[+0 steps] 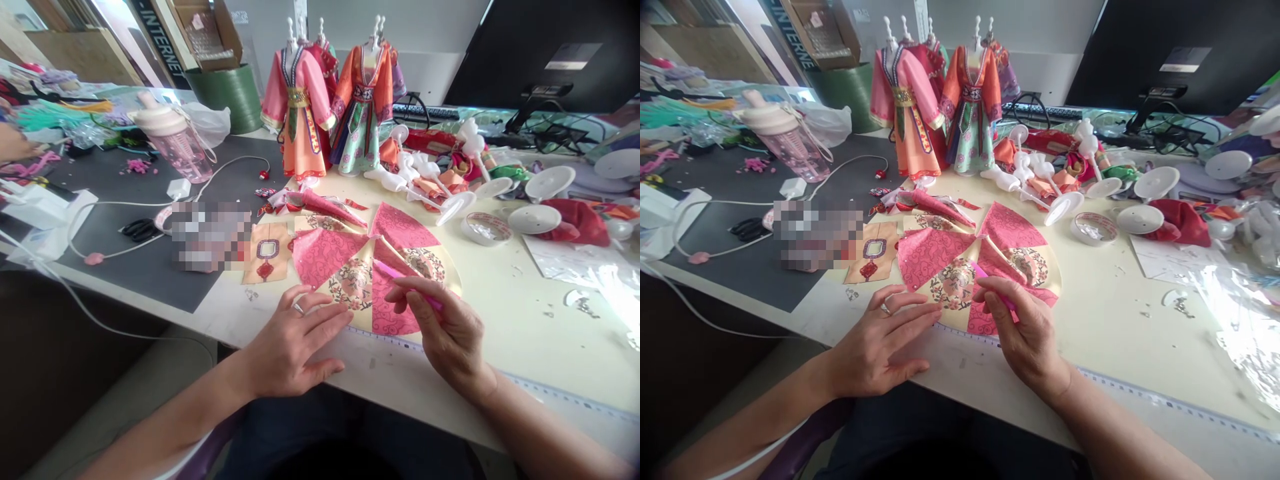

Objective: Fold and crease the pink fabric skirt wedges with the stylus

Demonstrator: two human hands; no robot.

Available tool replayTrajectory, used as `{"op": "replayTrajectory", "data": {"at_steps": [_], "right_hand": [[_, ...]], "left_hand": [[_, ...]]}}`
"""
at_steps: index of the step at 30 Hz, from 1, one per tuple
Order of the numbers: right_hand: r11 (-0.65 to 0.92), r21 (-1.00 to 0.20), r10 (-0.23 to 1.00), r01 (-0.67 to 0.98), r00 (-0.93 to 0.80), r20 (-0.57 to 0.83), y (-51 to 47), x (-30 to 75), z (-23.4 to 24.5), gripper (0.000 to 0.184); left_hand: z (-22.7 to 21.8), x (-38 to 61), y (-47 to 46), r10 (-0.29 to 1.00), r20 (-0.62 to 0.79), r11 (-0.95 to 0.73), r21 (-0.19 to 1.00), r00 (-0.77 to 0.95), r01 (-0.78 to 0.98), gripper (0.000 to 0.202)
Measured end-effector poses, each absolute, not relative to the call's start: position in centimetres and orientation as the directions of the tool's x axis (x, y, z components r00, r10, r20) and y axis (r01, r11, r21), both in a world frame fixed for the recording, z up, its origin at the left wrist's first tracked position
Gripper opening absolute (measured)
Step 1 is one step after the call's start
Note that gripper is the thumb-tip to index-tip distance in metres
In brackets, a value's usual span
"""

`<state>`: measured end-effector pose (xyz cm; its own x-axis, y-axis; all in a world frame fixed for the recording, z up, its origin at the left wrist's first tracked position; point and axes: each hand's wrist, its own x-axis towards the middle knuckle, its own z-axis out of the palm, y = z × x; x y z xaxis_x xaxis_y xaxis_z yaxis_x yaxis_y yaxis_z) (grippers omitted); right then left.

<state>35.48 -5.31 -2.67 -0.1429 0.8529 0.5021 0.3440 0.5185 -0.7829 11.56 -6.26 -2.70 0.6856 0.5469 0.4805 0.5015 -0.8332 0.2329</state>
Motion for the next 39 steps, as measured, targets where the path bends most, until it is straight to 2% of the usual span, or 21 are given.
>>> {"op": "replayTrajectory", "data": {"at_steps": [5, 7, 9, 12, 15, 19, 21, 23, 26, 30, 34, 37, 39], "right_hand": [[0.497, -0.801, 0.858, 0.334, -0.053, 0.511, -4.9, 35.9, -2.4, 0.022], [0.493, -0.804, 0.851, 0.332, 0.009, 0.525, -4.7, 36.1, -2.0, 0.02], [0.487, -0.807, 0.836, 0.334, 0.089, 0.542, -4.5, 36.4, -1.6, 0.021], [0.488, -0.792, 0.811, 0.366, 0.146, 0.567, -4.2, 37.0, -1.3, 0.023], [0.488, -0.696, 0.804, 0.526, 0.039, 0.593, -3.7, 37.9, -1.3, 0.025], [0.515, -0.326, 0.781, 0.792, -0.278, 0.559, -3.1, 39.6, -1.8, 0.029], [0.541, -0.158, 0.76, 0.826, -0.4, 0.513, -3.0, 40.5, -2.4, 0.032], [0.558, -0.067, 0.748, 0.827, -0.466, 0.472, -3.1, 41.1, -3.0, 0.033], [0.578, -0.009, 0.732, 0.816, -0.513, 0.447, -3.7, 41.2, -3.6, 0.032], [0.621, 0.025, 0.682, 0.783, -0.556, 0.476, -4.3, 40.5, -3.4, 0.029], [0.614, 0.023, 0.653, 0.789, -0.524, 0.547, -4.0, 40.4, -2.9, 0.032], [0.6, 0.034, 0.643, 0.799, -0.507, 0.574, -3.8, 40.9, -2.5, 0.035], [0.591, 0.042, 0.632, 0.806, -0.494, 0.597, -3.8, 41.6, -2.1, 0.037]], "left_hand": [[-2.1, 10.7, -5.9, 0.612, 0.657, -0.744, 0.291, 0.44, 0.602, 0.029], [-1.8, 10.4, -5.5, 0.623, 0.697, -0.709, 0.311, 0.355, 0.632, 0.029], [-1.4, 10.2, -4.8, 0.65, 0.686, -0.683, 0.34, 0.326, 0.647, 0.036], [-0.8, 9.9, -3.2, 0.746, 0.566, -0.616, 0.388, 0.35, 0.686, 0.051], [-0.6, 10.2, -0.9, 0.8, 0.437, -0.571, 0.343, 0.411, 0.746, 0.045], [-1.0, 11.0, 2.1, 0.808, 0.294, -0.564, 0.135, 0.51, 0.815, 0.046], [-1.3, 11.2, 3.1, 0.798, 0.289, -0.563, 0.046, 0.528, 0.825, 0.048], [-1.5, 11.1, 3.8, 0.788, 0.305, -0.558, -0.011, 0.534, 0.83, 0.052], [-2.0, 10.4, 4.6, 0.77, 0.333, -0.566, -0.04, 0.545, 0.824, 0.058], [-1.9, 9.9, 5.4, 0.765, 0.37, -0.556, -0.035, 0.528, 0.831, 0.054], [-0.9, 11.8, 5.0, 0.743, 0.407, -0.593, 0.031, 0.532, 0.804, 0.045], [-0.7, 14.7, 4.3, 0.644, 0.351, -0.748, 0.103, 0.68, 0.655, 0.042], [-1.1, 16.7, 4.0, 0.556, 0.262, -0.829, 0.109, 0.788, 0.549, 0.053]]}}
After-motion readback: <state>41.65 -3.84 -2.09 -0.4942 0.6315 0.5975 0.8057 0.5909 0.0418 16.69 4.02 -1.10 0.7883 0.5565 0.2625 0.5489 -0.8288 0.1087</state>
